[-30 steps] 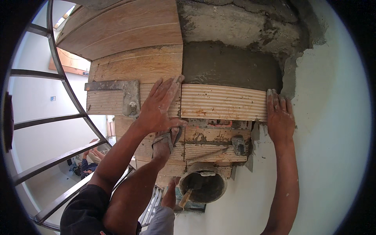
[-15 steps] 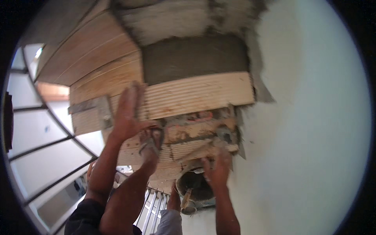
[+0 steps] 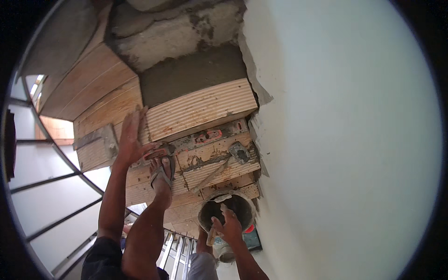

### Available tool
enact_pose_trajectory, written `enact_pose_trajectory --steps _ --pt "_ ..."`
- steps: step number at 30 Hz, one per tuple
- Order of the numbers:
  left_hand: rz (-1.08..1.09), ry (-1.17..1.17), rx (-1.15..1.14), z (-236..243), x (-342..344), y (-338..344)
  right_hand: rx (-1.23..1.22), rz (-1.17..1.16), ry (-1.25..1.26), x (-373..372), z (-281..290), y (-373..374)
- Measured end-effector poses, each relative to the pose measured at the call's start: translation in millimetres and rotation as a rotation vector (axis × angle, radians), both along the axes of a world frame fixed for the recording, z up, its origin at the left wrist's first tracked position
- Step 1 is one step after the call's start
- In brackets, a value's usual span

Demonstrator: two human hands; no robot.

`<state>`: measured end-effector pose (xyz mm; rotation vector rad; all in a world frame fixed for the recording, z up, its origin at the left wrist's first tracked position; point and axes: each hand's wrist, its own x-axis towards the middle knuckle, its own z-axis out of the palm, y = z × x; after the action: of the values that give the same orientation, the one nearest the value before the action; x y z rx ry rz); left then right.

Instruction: Apply mortar and install tiles on concrete stairs.

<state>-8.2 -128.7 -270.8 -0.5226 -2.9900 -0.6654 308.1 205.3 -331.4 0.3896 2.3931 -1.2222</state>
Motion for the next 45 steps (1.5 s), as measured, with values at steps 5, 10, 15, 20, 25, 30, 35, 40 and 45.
enact_pose_trajectory --steps 5,10,15,20,25,30,35,40,45 --pt "-0.055 0.139 0.053 -49 -11 -20 -0.092 -0.113 -0.121 77 4 39" --pt "0.156 0.040 -0.112 -9 62 13 0.092 0.212 -0.196 141 33 97" --pt "0.734 -0.098 0.555 32 228 -25 -0.081 -0.107 -0.555 176 45 123" --pt "1.020 -0.625 0.430 46 340 -28 -0.085 -0.217 -0.638 128 83 145" --pt "1.122 -0.689 0.467 6 482 -53 -0.110 -0.046 -0.641 85 81 106" --pt "0.918 -0.910 0.336 9 519 -41 -0.178 -0.015 -0.457 67 114 70" --pt "0.942 -0.984 0.201 -17 573 -56 -0.238 0.273 -0.352 102 92 63" --pt "0.700 -0.928 0.072 5 532 -64 -0.288 0.458 -0.147 133 15 130" --pt "0.601 -0.924 0.293 28 500 -62 -0.327 0.535 -0.062 100 100 84"
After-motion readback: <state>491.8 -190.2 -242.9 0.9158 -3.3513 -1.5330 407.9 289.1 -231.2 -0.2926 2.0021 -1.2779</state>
